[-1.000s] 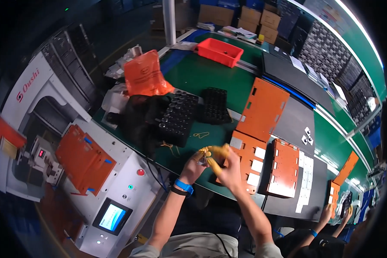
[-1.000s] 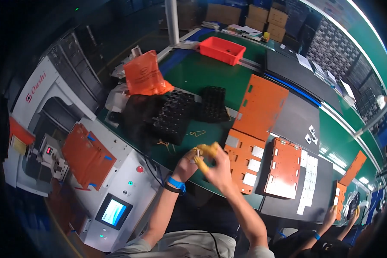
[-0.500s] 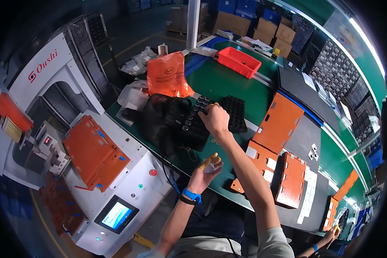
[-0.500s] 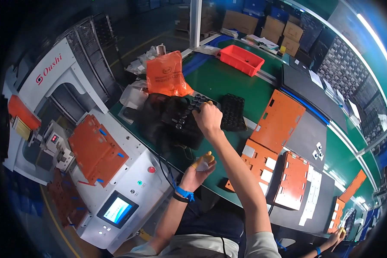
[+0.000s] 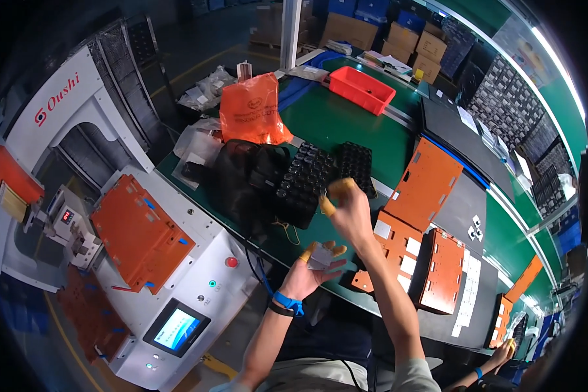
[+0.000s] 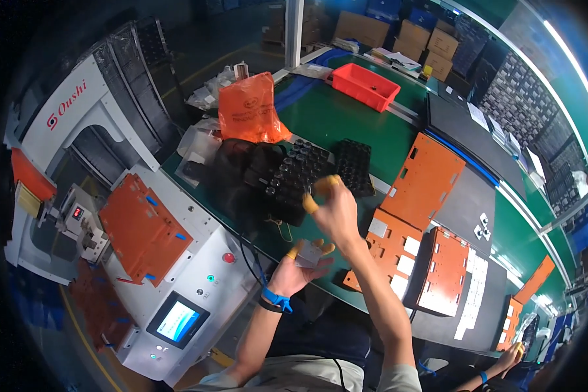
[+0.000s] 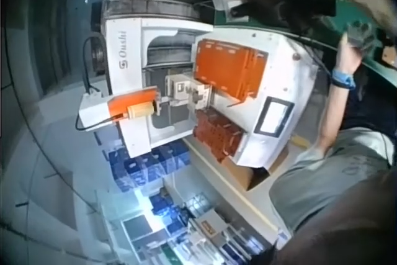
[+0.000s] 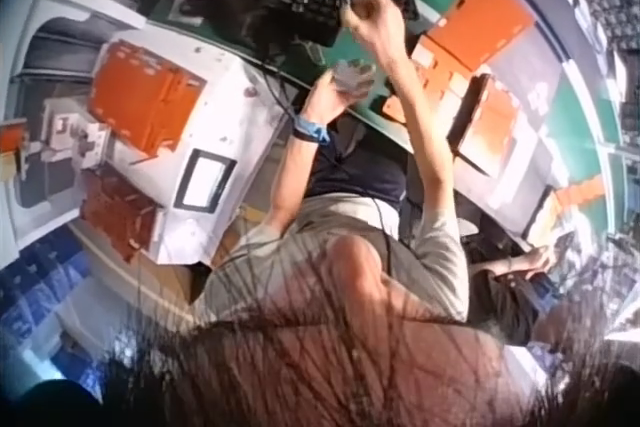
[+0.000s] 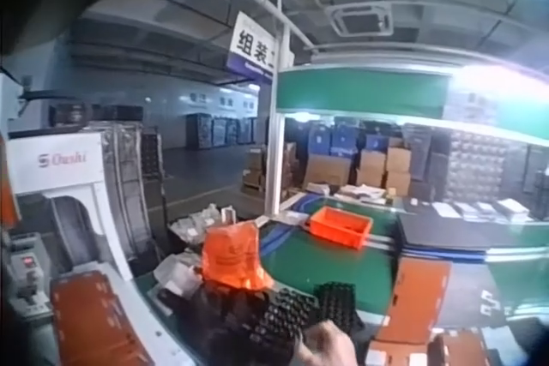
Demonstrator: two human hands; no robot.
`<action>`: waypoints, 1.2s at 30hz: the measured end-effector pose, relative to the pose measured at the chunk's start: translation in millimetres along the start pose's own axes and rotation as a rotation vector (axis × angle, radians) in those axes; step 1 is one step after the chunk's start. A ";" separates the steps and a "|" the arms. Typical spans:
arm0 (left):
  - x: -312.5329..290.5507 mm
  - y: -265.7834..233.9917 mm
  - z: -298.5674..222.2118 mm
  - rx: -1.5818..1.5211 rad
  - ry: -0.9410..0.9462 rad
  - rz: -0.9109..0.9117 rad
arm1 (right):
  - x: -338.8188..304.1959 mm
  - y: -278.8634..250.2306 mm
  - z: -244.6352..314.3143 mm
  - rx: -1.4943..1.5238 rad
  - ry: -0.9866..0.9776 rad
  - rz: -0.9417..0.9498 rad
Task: Placing small electronic parts into plastic housings and loading them into a machine for processing.
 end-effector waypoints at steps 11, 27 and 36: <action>9.1 16.9 22.1 0.214 0.042 -0.019 | -138.7 -62.7 -30.9 0.244 0.273 0.072; 11.2 27.6 68.4 0.488 0.082 0.000 | -154.6 -92.8 -63.0 0.193 0.195 0.053; 3.2 27.2 74.1 0.644 0.148 0.005 | -155.3 -113.3 -58.1 -0.071 -0.119 0.061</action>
Point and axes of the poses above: each hand's wrist, its own x-axis towards the middle knuckle, its own y-axis out of the palm, z = x × y, the point moved 1 cm from there along x, towards the middle knuckle, and after that the axes turned 10 degrees about -x, right-handed, at the moved point
